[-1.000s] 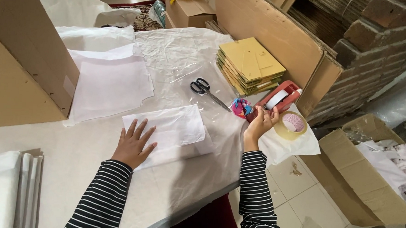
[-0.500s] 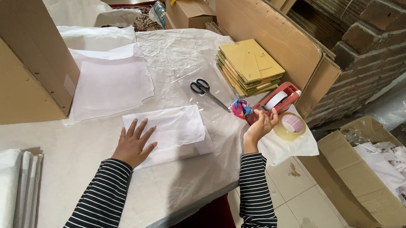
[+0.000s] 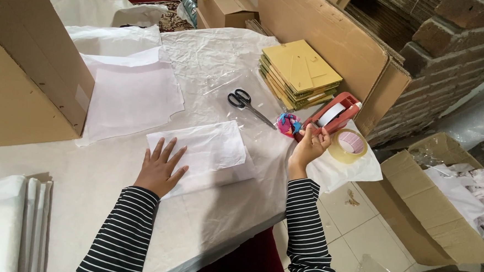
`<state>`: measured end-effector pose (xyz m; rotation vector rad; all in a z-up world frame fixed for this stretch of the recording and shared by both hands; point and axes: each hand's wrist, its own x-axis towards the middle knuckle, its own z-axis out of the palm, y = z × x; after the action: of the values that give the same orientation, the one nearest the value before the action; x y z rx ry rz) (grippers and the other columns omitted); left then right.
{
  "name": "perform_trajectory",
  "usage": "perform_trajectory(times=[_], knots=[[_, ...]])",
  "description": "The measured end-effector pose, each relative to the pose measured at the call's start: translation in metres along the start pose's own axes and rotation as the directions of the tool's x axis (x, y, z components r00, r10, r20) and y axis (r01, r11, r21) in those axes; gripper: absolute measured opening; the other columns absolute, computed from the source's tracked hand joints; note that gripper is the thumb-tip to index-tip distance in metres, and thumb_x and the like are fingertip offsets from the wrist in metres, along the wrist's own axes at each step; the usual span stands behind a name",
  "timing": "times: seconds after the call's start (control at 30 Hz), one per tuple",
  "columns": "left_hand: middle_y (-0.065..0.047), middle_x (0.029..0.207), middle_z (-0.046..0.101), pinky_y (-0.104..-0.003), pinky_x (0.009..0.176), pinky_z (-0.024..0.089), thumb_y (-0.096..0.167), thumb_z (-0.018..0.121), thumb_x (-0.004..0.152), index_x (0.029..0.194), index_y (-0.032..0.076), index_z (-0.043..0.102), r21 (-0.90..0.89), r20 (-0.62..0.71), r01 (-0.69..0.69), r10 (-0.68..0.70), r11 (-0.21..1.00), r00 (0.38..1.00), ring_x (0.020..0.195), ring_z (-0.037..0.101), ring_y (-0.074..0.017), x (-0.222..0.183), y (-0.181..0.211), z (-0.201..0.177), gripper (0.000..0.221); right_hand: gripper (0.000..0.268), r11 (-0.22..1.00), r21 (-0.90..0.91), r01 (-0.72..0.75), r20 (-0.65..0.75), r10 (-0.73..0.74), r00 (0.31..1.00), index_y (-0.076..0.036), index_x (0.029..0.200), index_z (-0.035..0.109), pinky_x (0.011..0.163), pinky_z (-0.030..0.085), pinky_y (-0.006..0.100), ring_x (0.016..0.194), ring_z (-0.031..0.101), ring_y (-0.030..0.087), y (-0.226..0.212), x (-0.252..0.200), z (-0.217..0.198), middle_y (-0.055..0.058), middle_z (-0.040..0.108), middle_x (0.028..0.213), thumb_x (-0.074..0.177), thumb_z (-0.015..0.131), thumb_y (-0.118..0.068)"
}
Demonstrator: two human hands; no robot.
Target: A person wraps a picture frame in white paper and prepares a cardboard box for packing.
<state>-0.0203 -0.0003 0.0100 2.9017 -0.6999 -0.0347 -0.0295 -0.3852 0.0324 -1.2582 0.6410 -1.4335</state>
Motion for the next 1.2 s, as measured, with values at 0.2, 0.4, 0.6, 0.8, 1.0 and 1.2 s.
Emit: perform_trajectory(times=[0.2,0.4,0.6,0.8,1.0,1.2], knots=[[0.0,0.171,0.018,-0.059,0.123,0.012,0.066,0.026,0.102,0.158,0.04,0.031,0.007,-0.007,-0.002,0.002,1.0,1.0,0.158,0.005,-0.0301,0.002,-0.001,0.001,0.062,0.053,0.995,-0.091,-0.036,-0.018,0.034,0.999,-0.006,0.127,0.055,0.101,0.035,0.032,0.11,0.049,0.022,0.037,0.018,0.0,-0.003,0.066,0.057,0.086,0.083,-0.026],[0.0,0.17,0.018,-0.059,0.123,0.011,0.065,0.028,0.102,0.158,0.041,0.031,-0.007,-0.019,-0.007,0.007,1.0,1.0,0.158,0.006,-0.0306,0.001,-0.002,0.003,0.061,0.049,0.992,-0.125,-0.009,-0.023,0.006,1.0,-0.008,0.123,0.055,0.097,0.035,0.03,0.105,0.05,0.022,0.054,0.022,-0.001,0.003,0.067,0.054,0.086,0.082,-0.027],[0.001,0.17,0.018,-0.059,0.123,0.012,0.065,0.028,0.102,0.158,0.041,0.03,-0.002,-0.027,-0.01,0.01,1.0,1.0,0.158,0.007,-0.0305,0.002,-0.004,0.006,0.061,0.022,0.954,-0.244,0.172,0.073,-0.159,0.985,-0.012,0.077,0.078,0.111,0.034,0.039,0.114,0.04,0.025,0.076,0.023,-0.005,0.004,0.047,0.131,0.091,0.076,-0.029],[0.001,0.171,0.017,-0.058,0.123,0.011,0.065,0.027,0.102,0.158,0.041,0.029,0.001,0.006,0.006,-0.006,1.0,1.0,0.158,0.005,-0.0297,0.001,0.0,-0.001,0.061,0.022,0.928,-0.24,0.283,0.045,-0.281,0.959,-0.013,0.076,0.072,0.102,0.044,0.04,0.115,0.047,0.027,0.069,0.028,-0.004,0.004,0.048,0.13,0.091,0.078,-0.027],[0.001,0.171,0.015,-0.059,0.123,0.011,0.065,0.028,0.102,0.158,0.041,0.028,-0.002,0.013,0.004,-0.004,1.0,1.0,0.158,0.005,-0.03,0.0,0.001,-0.002,0.062,0.017,0.937,-0.208,0.279,0.038,-0.278,0.96,-0.018,0.082,0.075,0.104,0.041,0.041,0.115,0.045,0.025,0.068,0.027,-0.003,0.002,0.046,0.129,0.094,0.078,-0.029],[0.0,0.17,0.018,-0.059,0.123,0.011,0.065,0.028,0.102,0.158,0.041,0.031,-0.008,-0.008,-0.002,0.002,1.0,1.0,0.158,0.006,-0.0306,0.001,-0.002,0.002,0.061,0.016,0.948,-0.185,0.259,0.066,-0.251,0.966,-0.017,0.075,0.076,0.107,0.039,0.037,0.114,0.043,0.024,0.064,0.021,-0.005,0.002,0.05,0.121,0.087,0.08,-0.026]])
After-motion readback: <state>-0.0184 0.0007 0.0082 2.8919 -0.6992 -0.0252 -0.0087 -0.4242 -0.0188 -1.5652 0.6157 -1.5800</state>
